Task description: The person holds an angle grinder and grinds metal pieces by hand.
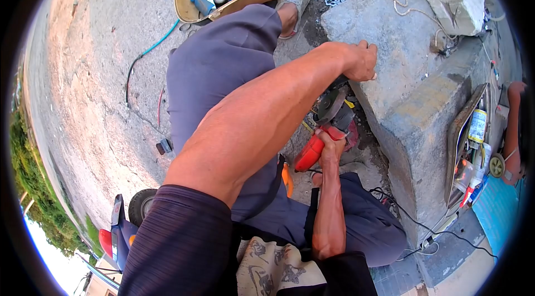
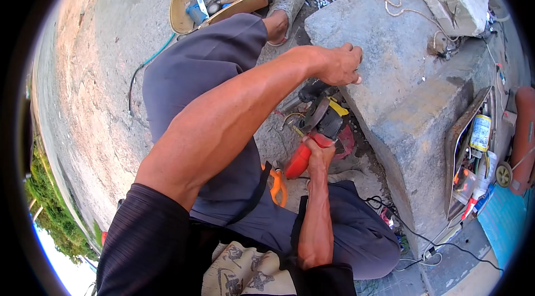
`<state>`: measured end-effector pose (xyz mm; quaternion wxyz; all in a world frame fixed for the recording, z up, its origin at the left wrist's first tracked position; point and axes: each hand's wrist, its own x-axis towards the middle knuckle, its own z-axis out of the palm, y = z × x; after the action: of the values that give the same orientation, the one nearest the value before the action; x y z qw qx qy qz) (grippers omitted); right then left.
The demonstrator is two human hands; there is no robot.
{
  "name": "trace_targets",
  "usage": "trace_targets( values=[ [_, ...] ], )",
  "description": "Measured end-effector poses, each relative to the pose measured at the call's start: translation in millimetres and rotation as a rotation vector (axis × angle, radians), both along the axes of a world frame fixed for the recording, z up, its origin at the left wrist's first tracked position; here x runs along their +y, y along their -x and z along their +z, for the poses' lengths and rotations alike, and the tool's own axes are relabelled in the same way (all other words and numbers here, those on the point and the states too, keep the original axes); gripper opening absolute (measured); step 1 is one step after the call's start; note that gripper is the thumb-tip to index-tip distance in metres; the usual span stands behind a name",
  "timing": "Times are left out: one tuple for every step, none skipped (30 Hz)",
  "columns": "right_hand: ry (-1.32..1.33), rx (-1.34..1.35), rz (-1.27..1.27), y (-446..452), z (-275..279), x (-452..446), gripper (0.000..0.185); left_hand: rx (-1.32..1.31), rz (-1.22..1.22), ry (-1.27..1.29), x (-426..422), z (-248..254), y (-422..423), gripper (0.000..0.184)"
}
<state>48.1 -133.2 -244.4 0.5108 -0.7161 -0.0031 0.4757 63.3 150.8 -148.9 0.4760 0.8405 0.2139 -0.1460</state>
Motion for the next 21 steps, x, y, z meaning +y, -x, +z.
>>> trace_targets(
  values=[
    [0.005, -0.002, 0.001, 0.2, 0.7, 0.3, 0.018, -0.001, 0.000, -0.001, 0.0, 0.2, 0.2, 0.067],
    [0.010, -0.005, 0.003, 0.4, 1.5, 0.5, 0.018, -0.003, 0.001, 0.002, -0.2, -1.1, -0.2, 0.067],
    [0.015, -0.007, 0.004, 0.6, 2.0, 0.6, 0.018, -0.005, 0.002, 0.005, -0.4, -2.4, -0.7, 0.067],
    [0.013, -0.009, 0.004, 0.9, 2.1, 0.6, 0.018, -0.007, 0.003, 0.008, -0.5, -3.6, -1.1, 0.067],
    [0.011, -0.010, 0.004, 1.2, 2.2, 0.7, 0.019, -0.007, 0.003, 0.006, -0.4, -3.5, -1.0, 0.067],
    [0.008, -0.012, 0.004, 1.5, 2.4, 0.7, 0.019, -0.007, 0.003, 0.004, -0.5, -3.3, -0.8, 0.067],
    [0.006, -0.011, 0.001, 2.0, 2.2, 0.6, 0.019, -0.007, 0.004, 0.003, -0.5, -3.2, -0.6, 0.067],
    [0.003, -0.010, -0.001, 2.4, 1.5, 0.4, 0.019, -0.008, 0.004, 0.002, -0.5, -2.6, -0.4, 0.067],
    [0.000, -0.009, -0.003, 2.7, 0.6, 0.1, 0.019, -0.009, 0.004, 0.002, -0.5, -2.2, -0.1, 0.067],
    [-0.002, -0.020, 0.001, 2.3, -1.2, -0.8, 0.019, -0.009, 0.004, 0.003, -0.5, -1.7, 0.2, 0.066],
    [-0.005, -0.030, 0.005, 1.6, -2.6, -1.2, 0.019, -0.012, 0.003, -0.002, -0.4, -4.2, -0.8, 0.066],
    [-0.006, -0.041, 0.009, 1.2, -3.6, -1.9, 0.019, -0.014, 0.001, -0.006, -0.4, -6.7, -2.1, 0.066],
    [-0.007, -0.037, 0.007, 1.1, -4.2, -3.1, 0.019, -0.016, 0.000, -0.009, -0.9, -9.1, -3.1, 0.066],
    [-0.009, -0.034, 0.005, 0.8, -3.5, -2.2, 0.019, -0.015, 0.000, -0.008, -1.0, -7.8, -2.7, 0.066],
    [-0.012, -0.031, 0.002, 0.6, -2.7, -1.1, 0.018, -0.013, 0.000, -0.007, -0.8, -6.4, -2.2, 0.066],
    [-0.014, -0.028, 0.001, 0.4, -1.2, -0.1, 0.019, -0.011, -0.001, -0.006, -0.7, -5.0, -1.5, 0.066],
    [-0.018, -0.024, -0.001, 0.3, 1.1, 1.5, 0.019, -0.010, -0.001, -0.007, -0.5, -4.5, -1.2, 0.066],
    [-0.020, -0.020, -0.003, 0.1, 2.3, 2.5, 0.019, -0.009, -0.002, -0.007, -0.5, -4.1, -1.1, 0.067],
    [-0.025, -0.013, -0.004, -0.9, 0.8, 2.5, 0.019, -0.007, -0.003, -0.006, -0.6, -3.8, -1.0, 0.067],
    [-0.029, -0.007, -0.006, -2.5, -1.1, 2.8, 0.020, -0.005, -0.005, -0.009, -0.7, -4.5, -1.6, 0.067],
    [-0.033, 0.000, -0.008, -3.4, -2.3, 2.7, 0.020, -0.002, -0.007, -0.011, -1.0, -5.2, -2.2, 0.067]
  ],
)
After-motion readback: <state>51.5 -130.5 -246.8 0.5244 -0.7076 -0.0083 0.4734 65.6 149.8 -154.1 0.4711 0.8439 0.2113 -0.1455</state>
